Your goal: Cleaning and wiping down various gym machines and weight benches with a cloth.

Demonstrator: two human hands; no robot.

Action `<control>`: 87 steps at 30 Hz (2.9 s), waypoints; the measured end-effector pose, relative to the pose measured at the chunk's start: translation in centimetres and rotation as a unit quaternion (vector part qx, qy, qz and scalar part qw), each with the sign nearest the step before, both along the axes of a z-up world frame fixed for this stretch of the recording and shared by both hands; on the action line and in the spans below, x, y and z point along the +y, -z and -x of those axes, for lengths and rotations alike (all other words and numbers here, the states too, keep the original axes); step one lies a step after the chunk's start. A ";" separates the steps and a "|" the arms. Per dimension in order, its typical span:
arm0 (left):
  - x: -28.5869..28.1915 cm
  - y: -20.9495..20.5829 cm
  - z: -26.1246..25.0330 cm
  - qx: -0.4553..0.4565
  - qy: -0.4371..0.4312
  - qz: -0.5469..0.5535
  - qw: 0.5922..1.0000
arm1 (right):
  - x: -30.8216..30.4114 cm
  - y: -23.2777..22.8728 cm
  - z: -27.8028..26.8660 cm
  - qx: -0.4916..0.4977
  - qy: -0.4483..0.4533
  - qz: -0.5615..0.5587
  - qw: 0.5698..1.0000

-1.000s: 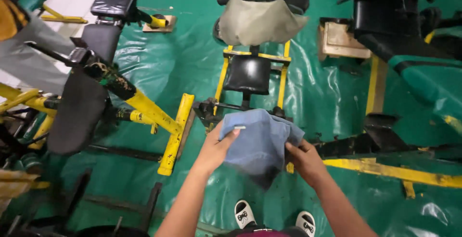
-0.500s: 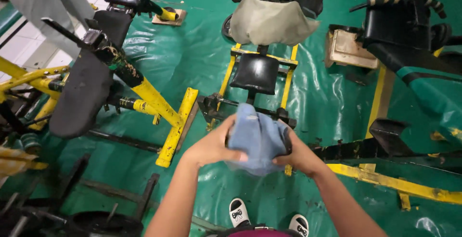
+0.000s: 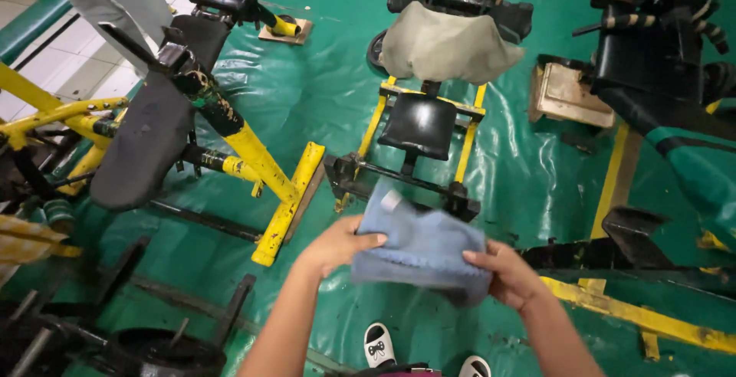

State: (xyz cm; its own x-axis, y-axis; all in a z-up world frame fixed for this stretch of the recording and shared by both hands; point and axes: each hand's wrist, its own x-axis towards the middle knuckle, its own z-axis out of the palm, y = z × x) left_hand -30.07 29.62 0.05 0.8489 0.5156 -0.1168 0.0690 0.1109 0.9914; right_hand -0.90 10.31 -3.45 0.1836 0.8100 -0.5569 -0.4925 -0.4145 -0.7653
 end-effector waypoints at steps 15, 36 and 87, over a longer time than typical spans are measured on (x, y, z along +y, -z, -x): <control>1.0 -8.5 4.1 -0.157 -0.002 -0.172 0.973 | 1.5 -9.1 -1.0 -0.389 -0.063 -0.138 0.908; 3.3 -8.2 5.6 -0.168 0.030 -0.106 0.980 | 1.3 -13.7 -1.6 -0.284 -0.206 -0.297 0.888; -25.4 1.7 -25.7 0.002 0.103 -0.153 0.983 | -24.7 -5.4 -16.2 -0.844 0.241 -0.060 0.476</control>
